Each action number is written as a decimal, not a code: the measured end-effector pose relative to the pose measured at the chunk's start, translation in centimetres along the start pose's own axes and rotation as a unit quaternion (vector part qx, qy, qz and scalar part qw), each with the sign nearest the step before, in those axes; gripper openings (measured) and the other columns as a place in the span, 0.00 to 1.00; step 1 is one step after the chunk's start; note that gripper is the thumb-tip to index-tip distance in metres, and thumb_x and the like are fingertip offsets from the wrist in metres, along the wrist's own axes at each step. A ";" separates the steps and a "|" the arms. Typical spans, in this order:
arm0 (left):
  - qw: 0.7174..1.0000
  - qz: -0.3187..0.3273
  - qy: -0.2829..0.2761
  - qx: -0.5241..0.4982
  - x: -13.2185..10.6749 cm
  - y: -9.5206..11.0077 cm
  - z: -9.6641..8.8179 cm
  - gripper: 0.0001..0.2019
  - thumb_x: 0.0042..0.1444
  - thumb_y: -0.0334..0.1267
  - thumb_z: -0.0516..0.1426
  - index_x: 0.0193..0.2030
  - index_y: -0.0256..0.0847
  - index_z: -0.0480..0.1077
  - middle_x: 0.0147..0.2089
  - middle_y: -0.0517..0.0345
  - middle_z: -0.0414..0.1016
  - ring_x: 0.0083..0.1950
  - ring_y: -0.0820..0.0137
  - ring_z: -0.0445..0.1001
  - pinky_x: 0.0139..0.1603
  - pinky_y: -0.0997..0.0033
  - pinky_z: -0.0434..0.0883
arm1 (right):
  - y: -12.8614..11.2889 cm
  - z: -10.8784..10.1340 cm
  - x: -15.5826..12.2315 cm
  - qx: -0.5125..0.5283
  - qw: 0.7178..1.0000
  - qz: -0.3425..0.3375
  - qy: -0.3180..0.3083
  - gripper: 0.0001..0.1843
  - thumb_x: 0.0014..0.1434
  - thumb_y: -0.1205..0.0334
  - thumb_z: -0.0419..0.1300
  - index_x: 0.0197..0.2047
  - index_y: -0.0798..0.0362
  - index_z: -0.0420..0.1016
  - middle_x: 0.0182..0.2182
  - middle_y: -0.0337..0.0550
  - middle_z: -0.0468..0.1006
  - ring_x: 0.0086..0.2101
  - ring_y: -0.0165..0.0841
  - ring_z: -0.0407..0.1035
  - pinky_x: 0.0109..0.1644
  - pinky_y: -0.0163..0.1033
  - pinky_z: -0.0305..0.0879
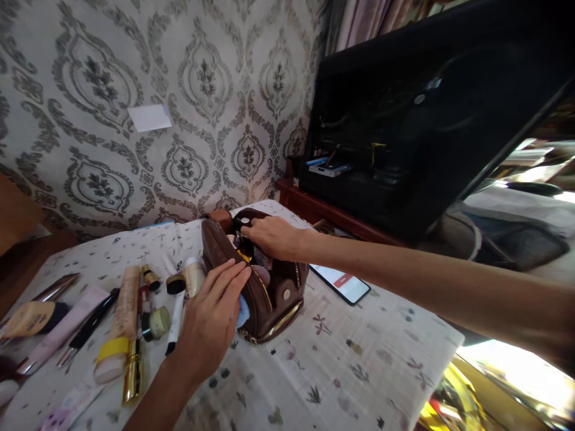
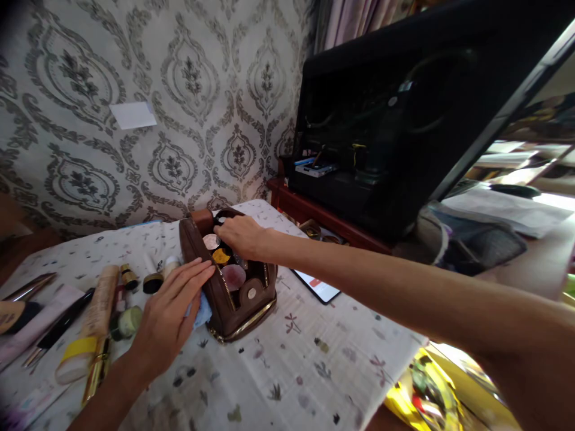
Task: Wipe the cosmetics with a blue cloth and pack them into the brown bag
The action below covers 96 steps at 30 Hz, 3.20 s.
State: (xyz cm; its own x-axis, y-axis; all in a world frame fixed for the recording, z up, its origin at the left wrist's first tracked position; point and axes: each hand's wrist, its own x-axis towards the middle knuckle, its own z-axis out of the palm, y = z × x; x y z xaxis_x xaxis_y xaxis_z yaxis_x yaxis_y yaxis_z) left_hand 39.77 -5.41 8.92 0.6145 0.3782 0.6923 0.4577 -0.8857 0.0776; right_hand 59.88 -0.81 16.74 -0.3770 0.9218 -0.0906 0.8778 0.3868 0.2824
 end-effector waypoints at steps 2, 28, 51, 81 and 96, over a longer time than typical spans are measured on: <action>1.000 0.001 0.002 -0.003 0.0 0.0 0.0 0.18 0.68 0.26 0.47 0.61 0.37 0.66 0.59 0.47 0.76 0.63 0.60 0.71 0.58 0.56 0.76 | 0.1 0.1 0.5 -0.018 0.999 0.019 0.040 0.22 0.68 0.70 0.51 0.63 0.54 0.66 0.56 0.60 0.71 0.51 0.47 0.74 0.43 0.44 0.71; 1.000 0.001 -0.006 -0.005 -0.2 -0.2 0.1 0.19 0.68 0.28 0.47 0.63 0.38 0.66 0.61 0.48 0.75 0.65 0.59 0.70 0.61 0.54 0.75 | 0.2 -0.2 0.6 -0.027 0.999 0.042 0.014 0.20 0.67 0.74 0.49 0.57 0.63 0.74 0.56 0.65 0.69 0.50 0.45 0.73 0.46 0.42 0.71; 0.989 -0.134 -0.046 0.045 -4.1 -0.9 -2.3 0.19 0.67 0.29 0.47 0.64 0.39 0.61 0.64 0.44 0.69 0.64 0.61 0.70 0.59 0.60 0.75 | -4.4 1.2 -4.0 0.203 0.889 -0.043 0.408 0.25 0.68 0.53 0.58 0.20 0.54 0.64 0.22 0.38 0.68 0.22 0.27 0.61 0.26 0.35 0.53; 0.836 -0.427 -0.204 0.277 -8.9 -11.6 -5.7 0.19 0.69 0.38 0.44 0.59 0.36 0.68 0.56 0.36 0.72 0.57 0.49 0.71 0.45 0.55 0.73 | -20.5 12.5 -2.9 0.590 0.777 -0.112 0.191 0.14 0.60 0.75 0.55 0.44 0.53 0.78 0.39 0.44 0.75 0.31 0.29 0.68 0.36 0.33 0.65; 0.905 -0.202 -0.322 0.190 -4.8 -6.1 -1.2 0.16 0.62 0.26 0.52 0.52 0.43 0.74 0.55 0.47 0.75 0.60 0.56 0.70 0.49 0.60 0.73 | -20.3 12.4 -3.0 0.582 0.780 -0.127 0.190 0.11 0.61 0.74 0.55 0.39 0.53 0.77 0.38 0.44 0.75 0.35 0.31 0.71 0.42 0.36 0.69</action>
State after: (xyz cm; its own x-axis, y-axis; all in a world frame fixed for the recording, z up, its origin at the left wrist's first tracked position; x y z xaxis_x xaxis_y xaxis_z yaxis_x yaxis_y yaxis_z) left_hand 33.24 -2.13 5.95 0.5384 0.8378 0.0904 0.8417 -0.5295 -0.1055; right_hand 46.84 -11.08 -0.61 -0.4483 0.8223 0.3504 0.3496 0.5221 -0.7779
